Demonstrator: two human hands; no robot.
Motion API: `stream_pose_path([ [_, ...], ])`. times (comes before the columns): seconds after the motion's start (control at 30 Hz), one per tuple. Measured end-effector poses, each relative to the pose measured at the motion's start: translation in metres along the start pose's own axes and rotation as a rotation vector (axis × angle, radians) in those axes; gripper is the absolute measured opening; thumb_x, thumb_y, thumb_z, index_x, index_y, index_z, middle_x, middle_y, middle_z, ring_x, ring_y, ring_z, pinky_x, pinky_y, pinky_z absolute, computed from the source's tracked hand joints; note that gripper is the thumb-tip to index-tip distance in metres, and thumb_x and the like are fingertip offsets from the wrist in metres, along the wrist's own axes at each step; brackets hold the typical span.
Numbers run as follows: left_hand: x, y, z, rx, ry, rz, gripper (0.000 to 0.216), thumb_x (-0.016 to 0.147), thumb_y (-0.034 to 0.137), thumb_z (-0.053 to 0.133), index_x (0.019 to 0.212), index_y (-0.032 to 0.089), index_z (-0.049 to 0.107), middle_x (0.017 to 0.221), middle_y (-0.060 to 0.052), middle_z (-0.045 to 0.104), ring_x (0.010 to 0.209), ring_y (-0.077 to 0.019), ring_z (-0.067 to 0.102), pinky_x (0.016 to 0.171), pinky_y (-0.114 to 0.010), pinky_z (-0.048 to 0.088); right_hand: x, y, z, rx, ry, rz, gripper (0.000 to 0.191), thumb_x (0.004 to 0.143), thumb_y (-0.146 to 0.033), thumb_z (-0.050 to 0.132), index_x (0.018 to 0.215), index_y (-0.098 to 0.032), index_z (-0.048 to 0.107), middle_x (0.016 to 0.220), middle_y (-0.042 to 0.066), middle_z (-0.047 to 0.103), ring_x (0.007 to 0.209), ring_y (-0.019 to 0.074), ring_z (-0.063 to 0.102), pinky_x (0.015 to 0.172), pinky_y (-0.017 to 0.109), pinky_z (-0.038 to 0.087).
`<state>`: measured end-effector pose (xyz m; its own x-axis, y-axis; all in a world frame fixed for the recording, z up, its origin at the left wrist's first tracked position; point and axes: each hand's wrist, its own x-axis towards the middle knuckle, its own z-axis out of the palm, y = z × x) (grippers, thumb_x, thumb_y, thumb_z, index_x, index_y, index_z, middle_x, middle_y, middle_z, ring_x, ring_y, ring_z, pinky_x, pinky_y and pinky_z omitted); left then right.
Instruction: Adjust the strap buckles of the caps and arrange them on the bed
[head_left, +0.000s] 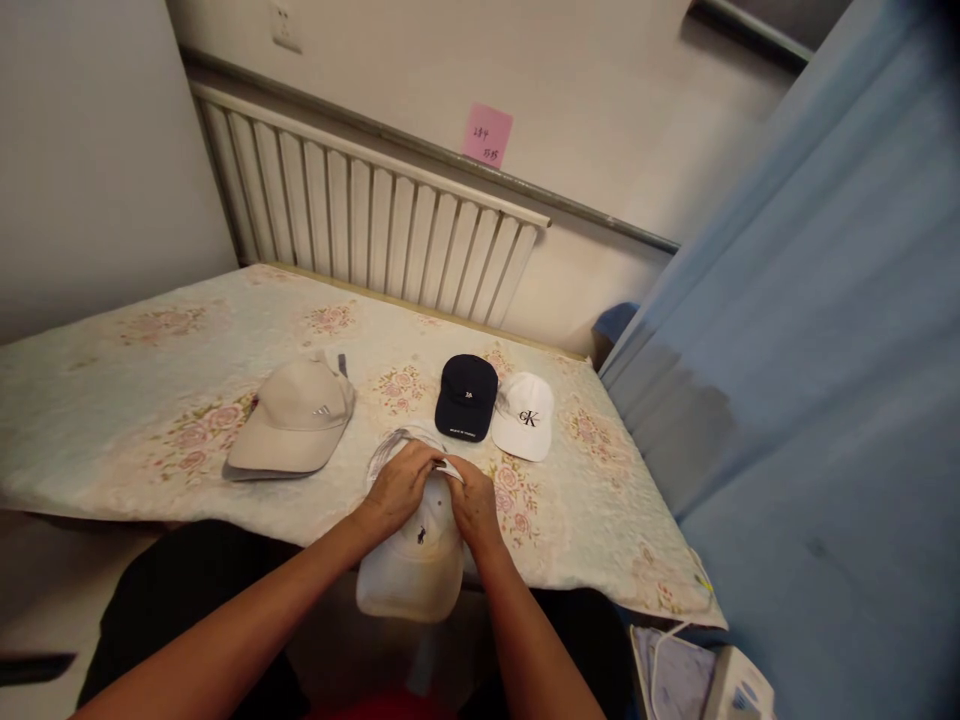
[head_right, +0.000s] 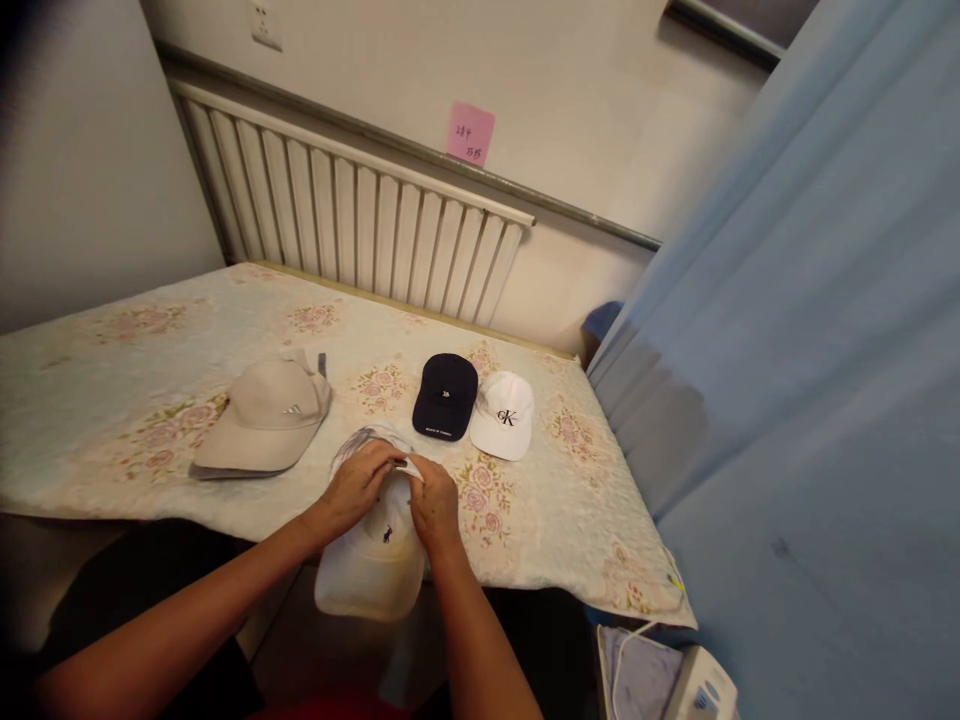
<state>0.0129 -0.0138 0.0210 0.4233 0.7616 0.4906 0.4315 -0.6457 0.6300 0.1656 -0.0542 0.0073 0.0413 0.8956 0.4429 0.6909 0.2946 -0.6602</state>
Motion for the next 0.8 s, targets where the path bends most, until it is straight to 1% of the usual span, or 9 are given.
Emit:
stream_pose_path([
  [0.1, -0.003, 0.001, 0.000, 0.016, -0.002, 0.033, 0.025, 0.088, 0.014, 0.041, 0.105, 0.018, 0.060, 0.098, -0.007, 0.059, 0.097, -0.0181, 0.054, 0.089, -0.034, 0.046, -0.001, 0.000, 0.001, 0.001, -0.008, 0.011, 0.036, 0.085, -0.016, 0.043, 0.114, -0.025, 0.064, 0.110, 0.003, 0.069, 0.101, 0.0182, 0.062, 0.092, 0.031, 0.046],
  [0.27, -0.004, 0.007, 0.000, 0.043, 0.005, 0.033, 0.021, 0.088, 0.014, 0.042, 0.100, 0.018, 0.058, 0.095, -0.007, 0.059, 0.093, -0.0188, 0.055, 0.084, -0.034, 0.047, -0.001, -0.011, -0.001, -0.061, 0.021, -0.028, 0.036, 0.085, -0.015, 0.045, 0.116, -0.022, 0.061, 0.111, 0.006, 0.068, 0.103, 0.0185, 0.060, 0.092, 0.032, 0.045],
  [0.37, -0.006, 0.007, 0.002, 0.020, 0.048, 0.009, 0.024, 0.087, 0.014, 0.042, 0.106, 0.018, 0.055, 0.100, -0.007, 0.060, 0.097, -0.0194, 0.056, 0.087, -0.035, 0.047, 0.000, -0.015, -0.003, -0.103, 0.036, -0.050, 0.033, 0.088, -0.019, 0.044, 0.115, -0.022, 0.062, 0.109, 0.006, 0.069, 0.102, 0.0182, 0.061, 0.092, 0.033, 0.045],
  [0.47, -0.011, 0.002, 0.008, 0.030, 0.114, -0.109, 0.027, 0.086, 0.015, 0.040, 0.110, 0.017, 0.053, 0.104, -0.009, 0.061, 0.099, -0.0203, 0.057, 0.091, -0.037, 0.045, 0.000, -0.013, -0.002, -0.110, 0.055, -0.025, 0.031, 0.091, -0.023, 0.042, 0.114, -0.022, 0.063, 0.109, 0.006, 0.069, 0.101, 0.0180, 0.062, 0.092, 0.032, 0.045],
  [0.5, -0.012, -0.001, 0.011, 0.038, 0.102, -0.173, 0.027, 0.086, 0.016, 0.040, 0.109, 0.017, 0.054, 0.104, -0.010, 0.061, 0.099, -0.0205, 0.057, 0.091, -0.037, 0.045, 0.000, -0.012, -0.002, -0.109, 0.061, -0.013, 0.031, 0.091, -0.023, 0.042, 0.114, -0.022, 0.063, 0.109, 0.006, 0.069, 0.101, 0.0180, 0.062, 0.092, 0.032, 0.045],
  [0.57, -0.014, -0.008, 0.017, 0.049, 0.034, -0.297, 0.026, 0.083, 0.016, 0.041, 0.105, 0.015, 0.057, 0.101, -0.010, 0.063, 0.097, -0.0208, 0.059, 0.090, -0.037, 0.046, 0.000, -0.010, -0.001, -0.106, 0.062, 0.003, 0.031, 0.091, -0.023, 0.043, 0.113, -0.022, 0.063, 0.109, 0.006, 0.069, 0.101, 0.0181, 0.062, 0.092, 0.032, 0.045],
  [0.67, -0.013, -0.021, 0.024, 0.057, -0.048, -0.407, 0.023, 0.078, 0.015, 0.047, 0.096, 0.016, 0.060, 0.091, -0.007, 0.067, 0.088, -0.0212, 0.062, 0.084, -0.037, 0.048, -0.002, -0.009, -0.001, -0.099, 0.057, 0.013, 0.030, 0.090, -0.023, 0.043, 0.113, -0.021, 0.064, 0.108, 0.006, 0.070, 0.100, 0.0181, 0.062, 0.091, 0.031, 0.045],
  [0.73, -0.011, -0.031, 0.026, 0.071, -0.056, -0.460, 0.023, 0.075, 0.014, 0.049, 0.095, 0.015, 0.061, 0.087, -0.007, 0.068, 0.086, -0.0223, 0.064, 0.083, -0.038, 0.049, -0.002, -0.008, -0.002, -0.096, 0.065, 0.025, 0.031, 0.091, -0.023, 0.042, 0.112, -0.021, 0.064, 0.108, 0.005, 0.070, 0.100, 0.0179, 0.062, 0.091, 0.030, 0.045],
  [0.8, -0.008, -0.040, 0.027, 0.098, -0.039, -0.520, 0.027, 0.075, 0.014, 0.049, 0.099, 0.013, 0.060, 0.096, -0.011, 0.068, 0.095, -0.0249, 0.063, 0.088, -0.040, 0.047, -0.002, -0.006, -0.004, -0.095, 0.082, 0.049, 0.031, 0.091, -0.023, 0.041, 0.111, -0.022, 0.064, 0.109, 0.005, 0.070, 0.100, 0.0179, 0.063, 0.091, 0.030, 0.045],
])
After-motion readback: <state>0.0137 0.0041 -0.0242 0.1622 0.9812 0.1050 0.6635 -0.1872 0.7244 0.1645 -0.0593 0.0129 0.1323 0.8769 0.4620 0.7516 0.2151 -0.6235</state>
